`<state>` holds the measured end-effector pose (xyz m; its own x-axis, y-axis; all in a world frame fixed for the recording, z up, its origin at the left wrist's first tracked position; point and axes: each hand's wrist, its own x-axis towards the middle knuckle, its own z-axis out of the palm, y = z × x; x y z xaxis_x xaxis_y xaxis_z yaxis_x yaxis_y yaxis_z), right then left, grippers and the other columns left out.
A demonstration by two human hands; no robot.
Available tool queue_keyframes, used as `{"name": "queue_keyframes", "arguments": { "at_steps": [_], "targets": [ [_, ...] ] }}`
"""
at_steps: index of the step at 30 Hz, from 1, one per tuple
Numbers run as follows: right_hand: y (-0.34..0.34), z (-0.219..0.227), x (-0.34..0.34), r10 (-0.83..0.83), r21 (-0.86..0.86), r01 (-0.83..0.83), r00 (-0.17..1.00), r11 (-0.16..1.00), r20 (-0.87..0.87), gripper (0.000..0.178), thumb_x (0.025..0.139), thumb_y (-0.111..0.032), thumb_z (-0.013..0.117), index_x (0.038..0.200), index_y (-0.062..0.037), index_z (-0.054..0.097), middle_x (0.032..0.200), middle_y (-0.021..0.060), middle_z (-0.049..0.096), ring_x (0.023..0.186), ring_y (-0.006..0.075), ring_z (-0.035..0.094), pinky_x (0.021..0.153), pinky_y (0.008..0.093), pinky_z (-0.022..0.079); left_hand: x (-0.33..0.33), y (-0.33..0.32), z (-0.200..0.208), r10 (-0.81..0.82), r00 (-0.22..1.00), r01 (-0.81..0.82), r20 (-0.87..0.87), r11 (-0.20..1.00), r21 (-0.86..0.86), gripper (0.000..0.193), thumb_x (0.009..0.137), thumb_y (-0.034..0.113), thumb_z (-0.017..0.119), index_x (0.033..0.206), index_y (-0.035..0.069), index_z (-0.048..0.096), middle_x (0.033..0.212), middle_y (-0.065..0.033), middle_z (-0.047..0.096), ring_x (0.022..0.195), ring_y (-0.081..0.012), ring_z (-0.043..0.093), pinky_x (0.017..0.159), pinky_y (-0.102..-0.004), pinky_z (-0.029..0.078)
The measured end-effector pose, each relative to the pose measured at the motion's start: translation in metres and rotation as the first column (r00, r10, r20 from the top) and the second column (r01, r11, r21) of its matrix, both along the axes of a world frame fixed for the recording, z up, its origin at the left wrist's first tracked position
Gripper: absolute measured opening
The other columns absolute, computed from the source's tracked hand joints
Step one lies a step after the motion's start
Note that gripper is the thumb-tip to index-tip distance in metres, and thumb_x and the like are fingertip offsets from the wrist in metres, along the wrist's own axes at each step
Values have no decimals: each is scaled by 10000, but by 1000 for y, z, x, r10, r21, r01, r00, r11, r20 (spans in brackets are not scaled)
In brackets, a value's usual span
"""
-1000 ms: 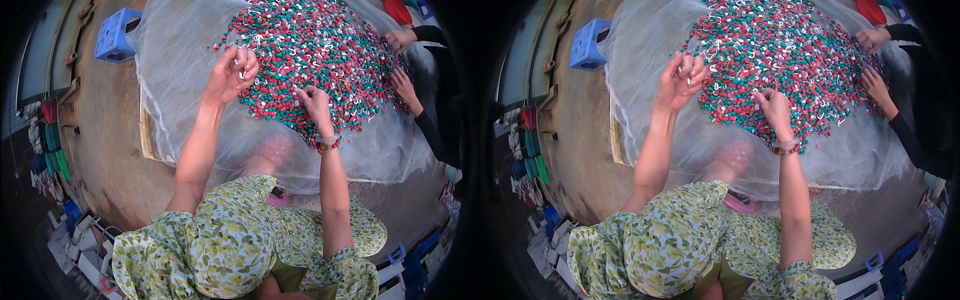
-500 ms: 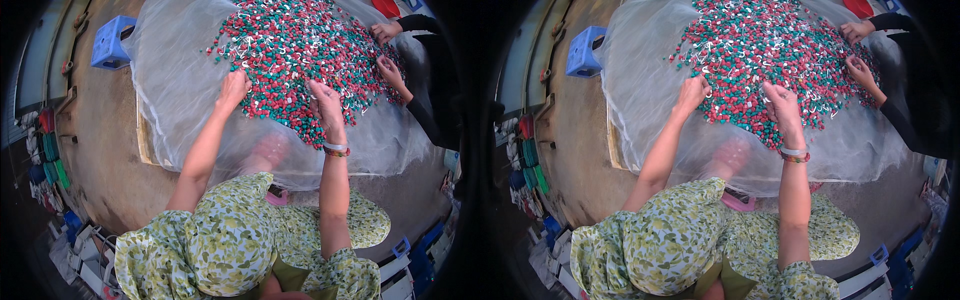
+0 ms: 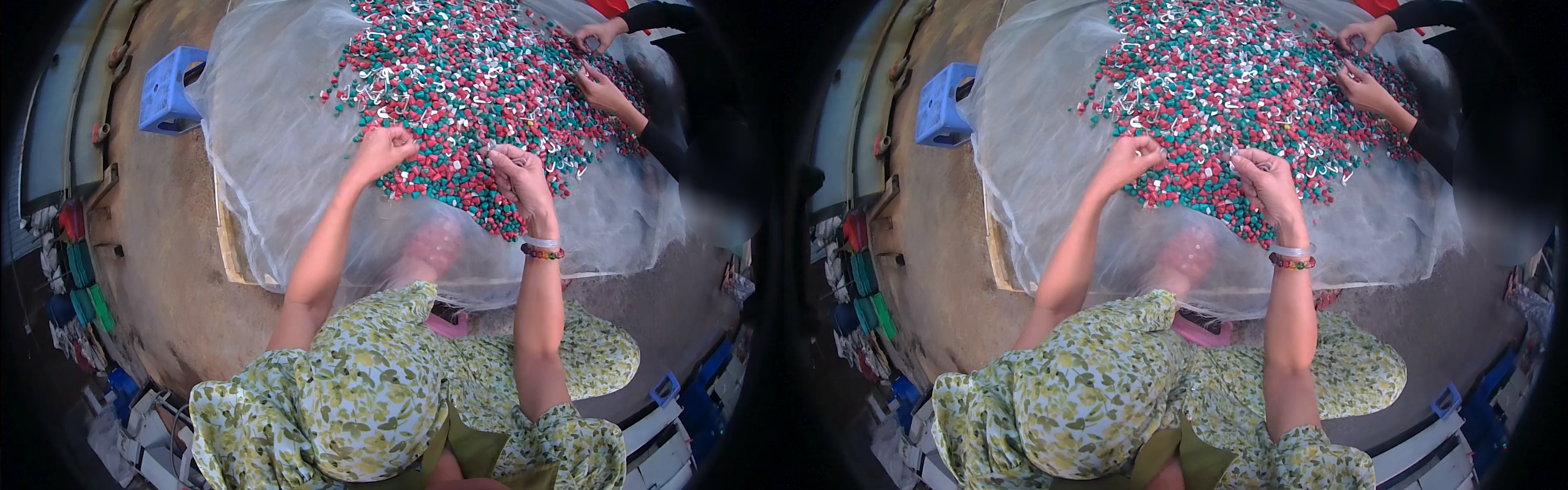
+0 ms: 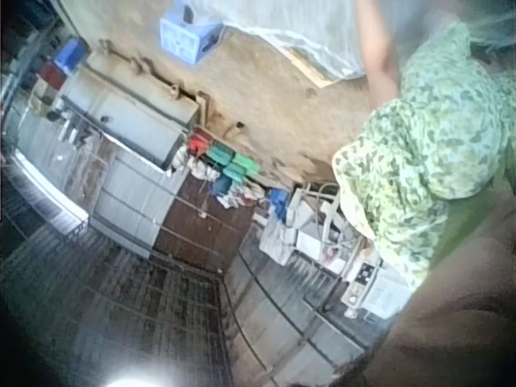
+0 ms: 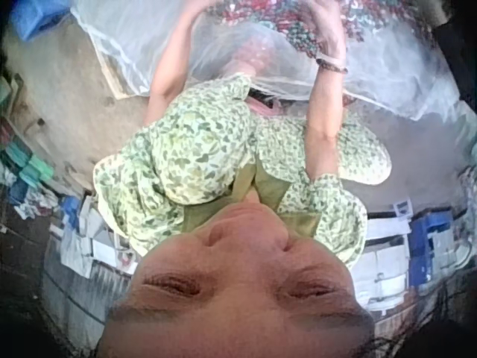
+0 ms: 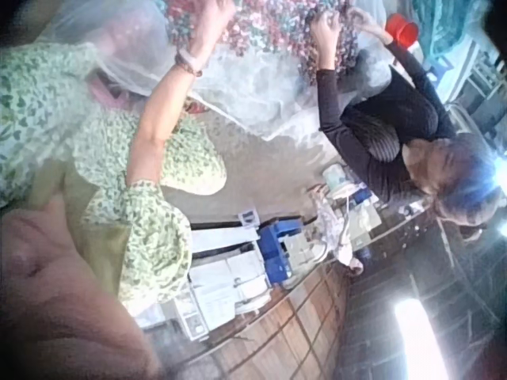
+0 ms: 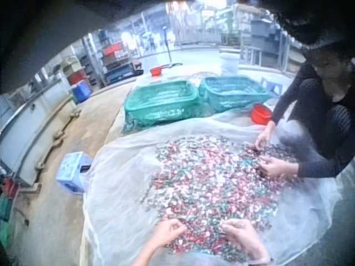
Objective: The person sits on the floor and sorts small red, green, and white plastic pieces by hand, picking them from a large pile on a white sheet and placing them into green baskets. Another person works alongside, also sorting the pieces.
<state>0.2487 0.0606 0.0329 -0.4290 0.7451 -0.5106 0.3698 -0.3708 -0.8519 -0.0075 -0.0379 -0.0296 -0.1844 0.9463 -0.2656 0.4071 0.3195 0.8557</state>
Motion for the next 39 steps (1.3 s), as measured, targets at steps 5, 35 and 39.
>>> {"name": "queue_keyframes", "arguments": {
  "at_steps": [5, 35, 39],
  "targets": [
    [-11, -9, 5, 80, 116, -90, 993, 989, 90, 168, 924, -195, 626, 941, -33, 667, 555, -96, 423, 436, 7, 330, 387, 200, 219, 3, 13, 71, -56, 441, 38, 896, 998, 43, 201, 927, 259, 524, 937, 58, 519, 830, -60, 539, 549, -88, 419, 403, -182, 291],
    [-46, 6, -1, -593, -719, -153, 464, 678, -658, 255, 994, -300, 499, 862, -83, 523, 648, -10, 414, 507, 76, 392, 346, 178, 284, 81, 20, 106, -134, 984, 61, 116, 871, 487, 133, 860, 114, 683, 948, 15, 663, 860, -52, 677, 775, -115, 643, 643, -277, 512],
    [-55, 30, -15, -497, -437, 247, 547, 865, -674, 248, 994, -275, 510, 821, -98, 486, 618, -24, 395, 468, 59, 369, 352, 177, 273, 91, 11, 91, -44, 975, -36, 216, 934, 355, 133, 863, 131, 692, 914, 13, 656, 853, -31, 678, 738, -80, 619, 624, -263, 498]
  ]
}}
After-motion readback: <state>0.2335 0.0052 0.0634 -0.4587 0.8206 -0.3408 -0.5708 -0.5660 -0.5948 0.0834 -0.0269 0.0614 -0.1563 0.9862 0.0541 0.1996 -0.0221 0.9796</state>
